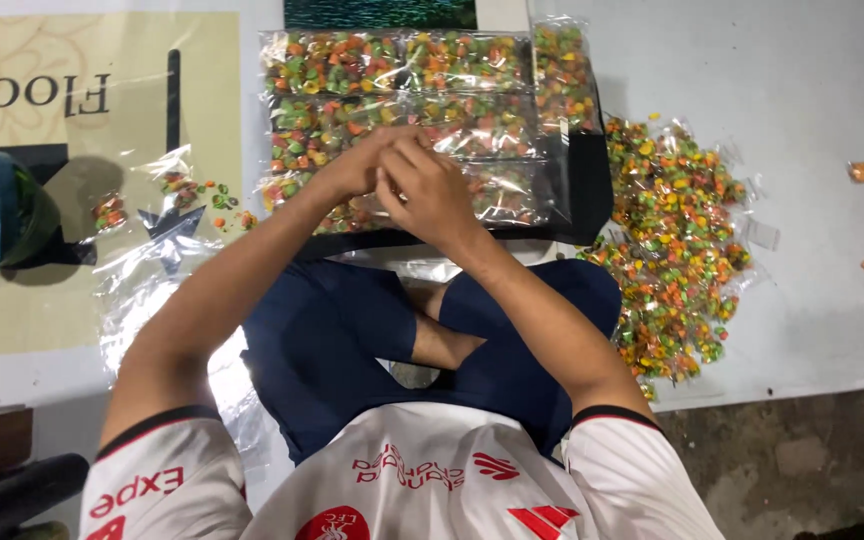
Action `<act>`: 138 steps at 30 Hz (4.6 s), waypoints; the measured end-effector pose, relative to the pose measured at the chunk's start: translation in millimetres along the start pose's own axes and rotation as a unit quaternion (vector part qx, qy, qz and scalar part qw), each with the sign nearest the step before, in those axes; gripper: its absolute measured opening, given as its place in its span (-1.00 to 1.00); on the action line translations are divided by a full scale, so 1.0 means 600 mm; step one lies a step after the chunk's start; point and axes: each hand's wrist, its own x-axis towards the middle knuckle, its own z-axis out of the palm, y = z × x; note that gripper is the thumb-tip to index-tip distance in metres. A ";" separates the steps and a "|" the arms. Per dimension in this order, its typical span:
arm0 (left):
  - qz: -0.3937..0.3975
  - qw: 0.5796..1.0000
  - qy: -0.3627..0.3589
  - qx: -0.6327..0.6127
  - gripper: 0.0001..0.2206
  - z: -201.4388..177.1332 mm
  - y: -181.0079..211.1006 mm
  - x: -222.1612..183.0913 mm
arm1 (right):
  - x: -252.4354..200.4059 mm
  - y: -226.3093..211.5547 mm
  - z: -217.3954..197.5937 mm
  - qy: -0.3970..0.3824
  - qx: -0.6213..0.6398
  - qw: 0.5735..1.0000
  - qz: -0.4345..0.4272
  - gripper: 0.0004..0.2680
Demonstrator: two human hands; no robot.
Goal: Packaging small snacks into plastic bags and arranging them on a tray
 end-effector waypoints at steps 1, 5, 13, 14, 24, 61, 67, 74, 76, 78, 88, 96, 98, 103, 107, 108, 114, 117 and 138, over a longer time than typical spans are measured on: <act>0.003 1.000 -0.003 -0.001 -0.65 0.006 -0.014 0.016 | -0.003 0.003 0.003 0.001 -0.004 1.000 0.002 -0.95; -0.068 0.984 -0.132 -0.098 -0.71 0.028 0.051 0.073 | -0.009 0.011 0.002 -0.009 0.131 0.983 -0.131 -0.92; -0.081 0.967 -0.101 -0.220 -0.68 0.116 0.041 0.122 | -0.014 -0.003 -0.006 0.001 0.241 0.955 -0.171 -0.94; -0.086 0.966 -0.087 -0.227 -0.70 0.129 0.038 0.125 | -0.018 -0.002 0.001 0.009 0.246 0.953 -0.176 -0.94; -0.131 0.926 -0.176 -0.308 -0.76 0.175 0.040 0.158 | 0.004 0.010 0.019 0.062 0.250 0.925 -0.278 -0.88; -0.265 0.934 0.121 -0.208 -0.70 0.177 -0.036 0.154 | -0.215 0.307 -0.111 -0.029 0.287 0.839 0.461 -0.85; -0.222 0.967 0.078 -0.099 -0.83 0.179 -0.026 0.160 | -0.210 0.332 -0.094 -0.074 0.295 0.841 0.449 -0.88; -0.182 0.975 0.089 -0.092 -0.85 0.175 -0.038 0.156 | -0.197 0.322 -0.095 -0.084 0.345 0.819 0.451 -0.86; -0.182 0.975 0.083 -0.096 -0.81 0.178 -0.051 0.153 | -0.211 0.332 -0.084 -0.089 0.349 0.816 0.453 -0.86; -0.176 0.981 0.071 -0.048 -0.76 0.175 -0.048 0.152 | -0.219 0.347 -0.070 -0.077 0.330 0.813 0.474 -0.90; -0.018 1.000 0.019 0.002 -0.72 0.125 0.062 0.102 | -0.225 0.347 -0.082 -0.009 0.292 0.800 0.525 -0.90; -0.240 0.909 0.114 -0.320 -0.33 0.024 0.238 -0.041 | -0.259 0.354 -0.066 0.061 0.185 0.814 0.547 -0.92; -0.229 0.929 0.126 -0.262 -0.21 0.022 0.211 -0.063 | -0.248 0.322 -0.077 0.052 0.170 0.812 0.556 -0.92; -0.202 0.969 0.138 -0.027 -0.33 0.046 0.209 -0.047 | -0.233 0.292 -0.086 0.035 0.137 0.827 0.545 -0.92; -0.187 0.970 0.150 -0.040 -0.46 0.063 0.257 -0.026 | -0.244 0.294 -0.090 0.024 0.113 0.831 0.544 -0.91; -0.159 0.979 0.119 -0.042 -0.35 0.066 0.282 -0.021 | -0.249 0.298 -0.090 0.024 0.107 0.833 0.543 -0.91; -0.148 0.956 0.246 0.058 -0.87 0.089 0.261 -0.017 | -0.256 0.315 -0.079 0.038 0.136 0.832 0.537 -0.91; -0.139 0.959 0.243 -0.043 -0.85 0.067 0.252 -0.029 | -0.281 0.328 -0.069 0.043 0.164 0.824 0.540 -0.87; -0.249 0.892 0.375 -0.035 -0.81 0.068 0.183 -0.067 | -0.494 0.449 -0.285 -0.048 -0.142 0.781 0.607 -0.94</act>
